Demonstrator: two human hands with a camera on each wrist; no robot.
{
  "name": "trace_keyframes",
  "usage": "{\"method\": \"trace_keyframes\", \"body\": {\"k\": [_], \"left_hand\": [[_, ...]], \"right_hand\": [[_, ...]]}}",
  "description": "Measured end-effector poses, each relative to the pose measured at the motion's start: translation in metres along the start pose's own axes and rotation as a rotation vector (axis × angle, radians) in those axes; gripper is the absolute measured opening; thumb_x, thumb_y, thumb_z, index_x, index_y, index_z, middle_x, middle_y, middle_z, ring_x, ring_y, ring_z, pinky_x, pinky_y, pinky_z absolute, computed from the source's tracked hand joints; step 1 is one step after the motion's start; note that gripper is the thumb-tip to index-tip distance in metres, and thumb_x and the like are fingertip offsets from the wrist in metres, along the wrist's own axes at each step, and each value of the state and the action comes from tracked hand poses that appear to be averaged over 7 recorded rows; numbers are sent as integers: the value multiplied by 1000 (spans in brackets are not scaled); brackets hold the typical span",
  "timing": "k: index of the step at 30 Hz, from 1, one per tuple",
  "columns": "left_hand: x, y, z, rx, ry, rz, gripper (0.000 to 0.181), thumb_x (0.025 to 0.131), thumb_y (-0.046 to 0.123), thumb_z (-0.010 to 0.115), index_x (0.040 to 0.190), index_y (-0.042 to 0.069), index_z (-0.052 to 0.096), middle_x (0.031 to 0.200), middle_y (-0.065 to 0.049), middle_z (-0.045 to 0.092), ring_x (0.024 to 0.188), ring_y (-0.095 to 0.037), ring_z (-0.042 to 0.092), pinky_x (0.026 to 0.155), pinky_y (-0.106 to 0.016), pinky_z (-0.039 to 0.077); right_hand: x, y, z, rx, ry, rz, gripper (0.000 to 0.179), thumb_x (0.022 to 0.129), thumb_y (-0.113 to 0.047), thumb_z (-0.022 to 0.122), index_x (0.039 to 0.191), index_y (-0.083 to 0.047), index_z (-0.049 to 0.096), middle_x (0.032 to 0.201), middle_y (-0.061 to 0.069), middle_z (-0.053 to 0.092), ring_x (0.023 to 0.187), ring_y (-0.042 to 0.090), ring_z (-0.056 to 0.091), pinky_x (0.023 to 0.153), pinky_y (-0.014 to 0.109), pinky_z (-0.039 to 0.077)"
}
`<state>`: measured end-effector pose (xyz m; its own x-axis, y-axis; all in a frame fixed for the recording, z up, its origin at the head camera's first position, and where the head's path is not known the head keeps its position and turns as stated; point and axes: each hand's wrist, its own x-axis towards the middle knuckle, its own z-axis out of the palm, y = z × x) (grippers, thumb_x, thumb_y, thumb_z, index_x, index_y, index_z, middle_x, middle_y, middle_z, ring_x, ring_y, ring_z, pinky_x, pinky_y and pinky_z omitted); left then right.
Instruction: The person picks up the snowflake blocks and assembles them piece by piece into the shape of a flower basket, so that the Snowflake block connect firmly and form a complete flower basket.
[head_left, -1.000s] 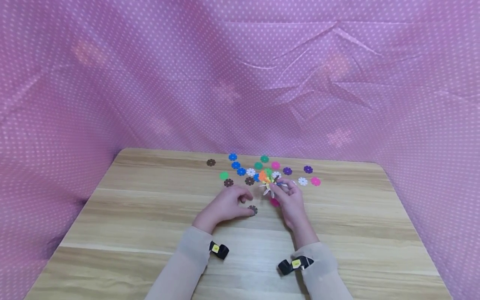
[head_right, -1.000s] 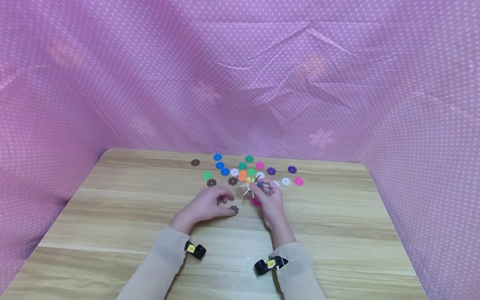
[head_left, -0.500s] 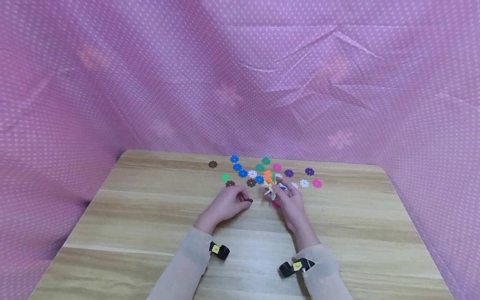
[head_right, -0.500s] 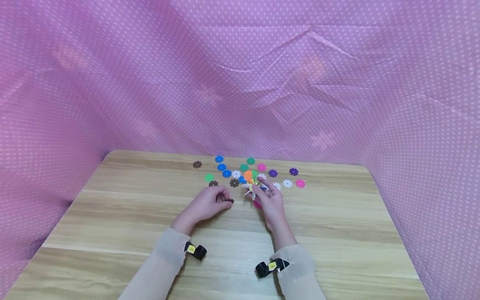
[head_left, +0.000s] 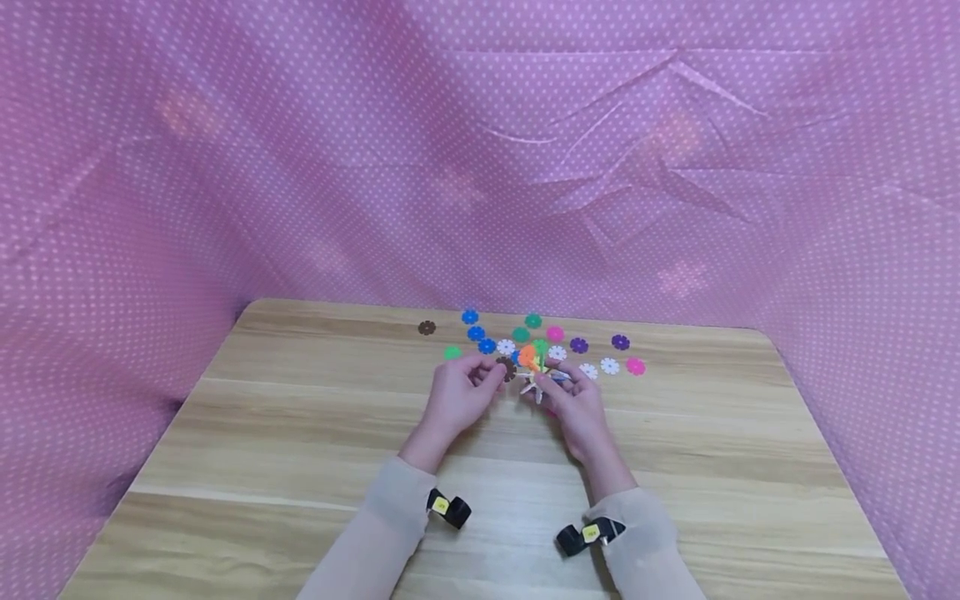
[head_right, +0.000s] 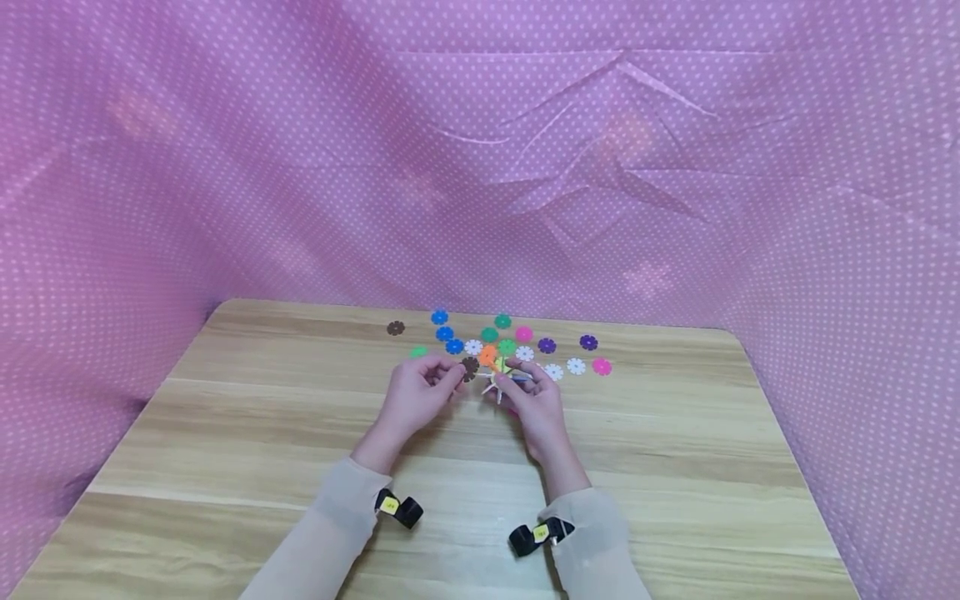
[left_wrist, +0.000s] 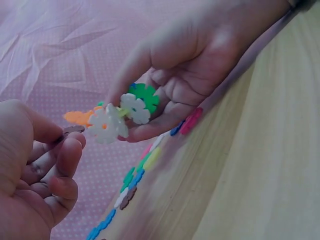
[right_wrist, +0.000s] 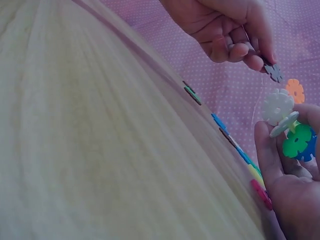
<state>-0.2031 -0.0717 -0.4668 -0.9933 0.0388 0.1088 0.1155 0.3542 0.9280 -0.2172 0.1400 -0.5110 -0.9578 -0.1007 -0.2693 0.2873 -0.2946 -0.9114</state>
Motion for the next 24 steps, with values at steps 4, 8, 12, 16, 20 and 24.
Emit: {"method": "trace_keyframes", "body": {"k": [4, 8, 12, 16, 20, 24], "left_hand": [[-4, 1, 4, 5, -5, -21, 10, 104, 13, 75, 95, 8, 78, 82, -2, 78, 65, -14, 69, 58, -28, 61], [-7, 2, 8, 16, -8, -29, 11, 104, 14, 75, 96, 7, 78, 80, 1, 77, 64, -13, 69, 57, -29, 61], [-10, 5, 12, 20, -7, -10, 12, 104, 13, 75, 94, 7, 78, 78, 3, 76, 64, -13, 69, 57, -29, 61], [-13, 6, 14, 19, -11, 9, 13, 104, 11, 75, 92, 7, 77, 78, 4, 76, 63, -13, 68, 56, -28, 60], [-15, 7, 15, 32, -12, 4, 12, 104, 11, 75, 93, 7, 77, 79, 2, 77, 64, -12, 68, 57, -27, 60], [-16, 7, 16, 62, -11, -5, 11, 104, 13, 75, 95, 8, 78, 80, 3, 76, 67, -11, 68, 62, -26, 60]], "right_hand": [[-1, 1, 2, -47, 14, -11, 47, 99, -9, 81, 141, -2, 63, 114, 11, 78, 95, 20, 78, 90, 35, 66], [-3, 2, 2, -123, 31, -25, 47, 95, -12, 86, 137, -6, 67, 107, 5, 79, 84, 14, 73, 70, 23, 61], [-5, 2, 2, -133, 34, -43, 47, 94, -9, 86, 137, -4, 68, 105, 3, 80, 79, 11, 70, 61, 20, 56], [-6, 2, 1, -131, 36, -52, 46, 93, -7, 86, 136, -4, 69, 104, 3, 81, 72, 10, 67, 57, 19, 53], [-9, 2, 0, -139, 32, -46, 47, 93, -10, 87, 136, -4, 69, 103, 2, 81, 74, 10, 68, 59, 19, 54], [-12, 3, -2, -105, 19, -43, 48, 93, -8, 87, 137, -2, 67, 103, 4, 79, 78, 11, 70, 65, 21, 58]]}}
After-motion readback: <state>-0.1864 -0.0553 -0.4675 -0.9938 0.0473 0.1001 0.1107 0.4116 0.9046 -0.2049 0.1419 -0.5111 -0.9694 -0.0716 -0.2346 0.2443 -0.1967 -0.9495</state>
